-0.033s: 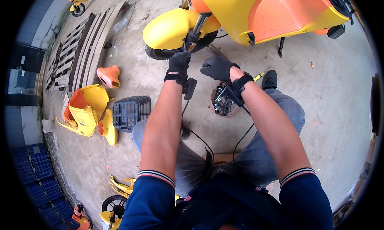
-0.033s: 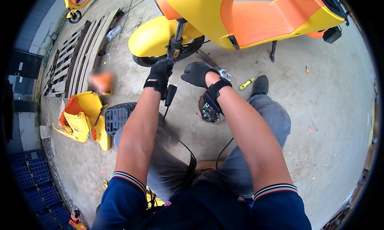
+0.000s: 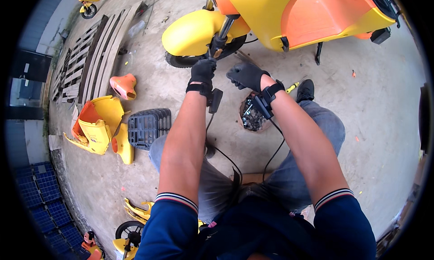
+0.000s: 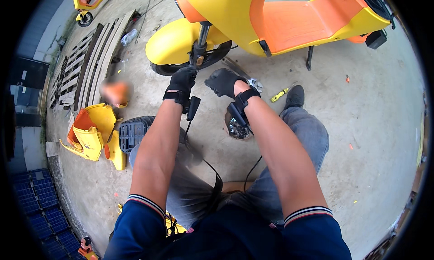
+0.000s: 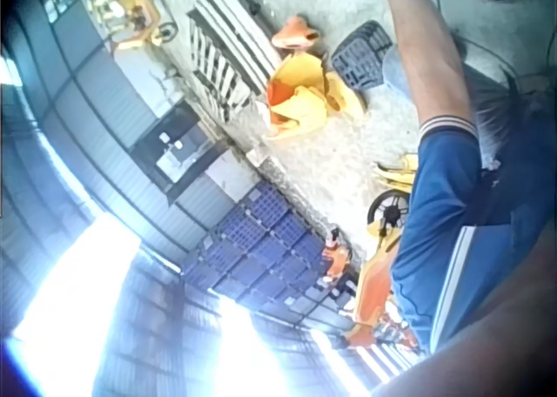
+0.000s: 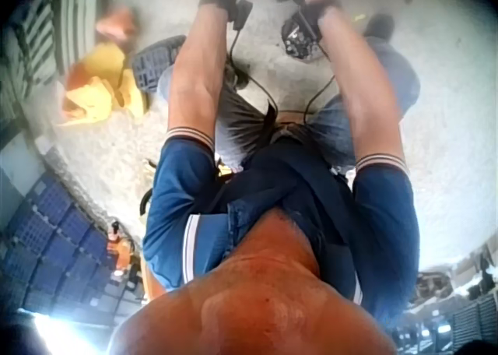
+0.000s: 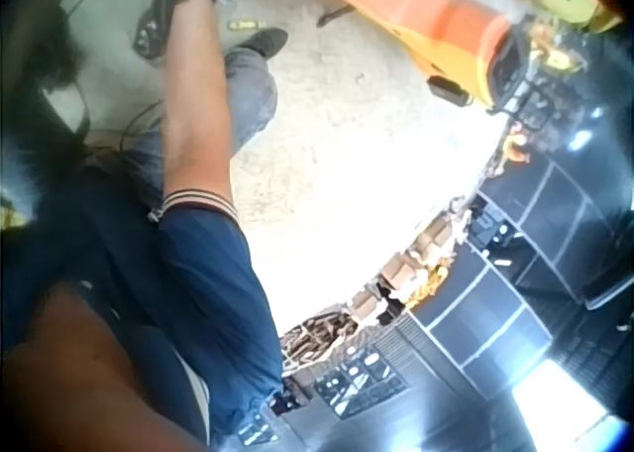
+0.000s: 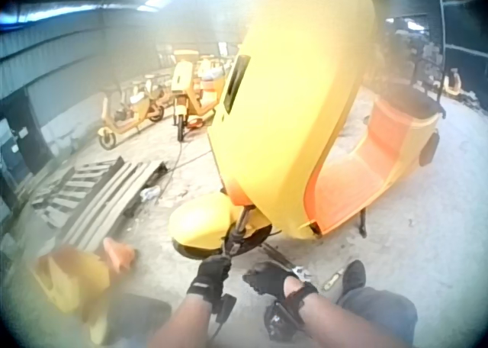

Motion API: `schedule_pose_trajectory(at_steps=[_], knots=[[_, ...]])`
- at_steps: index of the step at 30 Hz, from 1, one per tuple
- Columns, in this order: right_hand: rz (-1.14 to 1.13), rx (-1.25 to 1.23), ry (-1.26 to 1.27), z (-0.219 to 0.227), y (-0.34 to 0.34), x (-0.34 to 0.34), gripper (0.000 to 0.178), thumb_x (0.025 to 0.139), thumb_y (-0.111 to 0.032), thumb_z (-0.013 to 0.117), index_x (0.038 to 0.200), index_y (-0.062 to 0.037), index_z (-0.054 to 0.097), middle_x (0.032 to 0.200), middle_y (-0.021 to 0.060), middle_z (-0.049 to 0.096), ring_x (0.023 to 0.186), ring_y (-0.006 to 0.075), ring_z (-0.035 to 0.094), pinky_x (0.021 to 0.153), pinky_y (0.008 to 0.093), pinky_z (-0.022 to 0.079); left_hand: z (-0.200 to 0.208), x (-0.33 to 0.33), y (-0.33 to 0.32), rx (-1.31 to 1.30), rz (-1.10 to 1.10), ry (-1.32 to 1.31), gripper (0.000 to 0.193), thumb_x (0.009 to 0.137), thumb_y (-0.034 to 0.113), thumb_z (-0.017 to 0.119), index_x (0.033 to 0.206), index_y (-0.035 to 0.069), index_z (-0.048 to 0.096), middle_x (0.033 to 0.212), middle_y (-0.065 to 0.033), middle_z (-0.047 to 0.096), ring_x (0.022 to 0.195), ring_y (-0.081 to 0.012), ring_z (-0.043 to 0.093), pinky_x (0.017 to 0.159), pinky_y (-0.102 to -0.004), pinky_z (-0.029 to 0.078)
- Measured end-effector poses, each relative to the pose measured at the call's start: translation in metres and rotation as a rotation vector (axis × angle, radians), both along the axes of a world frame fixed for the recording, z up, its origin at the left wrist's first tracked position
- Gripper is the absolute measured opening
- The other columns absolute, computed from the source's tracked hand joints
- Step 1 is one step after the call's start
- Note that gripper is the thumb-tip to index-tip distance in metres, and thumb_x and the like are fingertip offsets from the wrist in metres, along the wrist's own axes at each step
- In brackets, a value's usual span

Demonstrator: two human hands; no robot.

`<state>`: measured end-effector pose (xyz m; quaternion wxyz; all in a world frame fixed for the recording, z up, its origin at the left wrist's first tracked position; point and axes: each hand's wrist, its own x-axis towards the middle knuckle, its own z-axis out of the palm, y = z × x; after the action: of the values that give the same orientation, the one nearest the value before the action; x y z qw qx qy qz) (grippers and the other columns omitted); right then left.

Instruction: The person sits on the floor and uses a screwdriver to tighten a bolt on the front fork of a yellow and orange scooter. The person repeatedly adjusts the tool and applies torque to the fastener near the wheel axle.

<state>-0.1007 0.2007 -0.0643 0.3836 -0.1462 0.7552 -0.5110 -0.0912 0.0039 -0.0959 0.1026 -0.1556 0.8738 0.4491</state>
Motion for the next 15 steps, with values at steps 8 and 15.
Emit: schedule_pose_trajectory(at_steps=[8, 15], knots=[[-0.564, -0.724, -0.662, -0.06, -0.037, 0.041, 0.04, 0.09, -0.04, 0.058, 0.102, -0.0015, 0.059, 0.087, 0.0107, 0.063, 0.074, 0.017, 0.06, 0.069, 0.0278, 0.052, -0.011, 0.011, -0.013, -0.359, -0.4, 0.424, 0.02, 0.079, 0.012, 0.063, 0.1, 0.009, 0.064, 0.095, -0.0123, 0.065, 0.091, -0.0292, 0.061, 0.076, -0.0362, 0.05], [-0.551, -0.919, -0.644, -0.061, -0.053, 0.033, 0.029, 0.097, -0.028, 0.048, 0.108, -0.0032, 0.057, 0.092, 0.0085, 0.064, 0.078, 0.0136, 0.059, 0.069, 0.0251, 0.049, -0.024, 0.012, -0.012, 0.489, 0.097, 0.2, 0.025, 0.081, 0.002, 0.059, 0.105, 0.008, 0.065, 0.101, -0.0042, 0.065, 0.083, -0.0195, 0.06, 0.074, -0.0286, 0.048]])
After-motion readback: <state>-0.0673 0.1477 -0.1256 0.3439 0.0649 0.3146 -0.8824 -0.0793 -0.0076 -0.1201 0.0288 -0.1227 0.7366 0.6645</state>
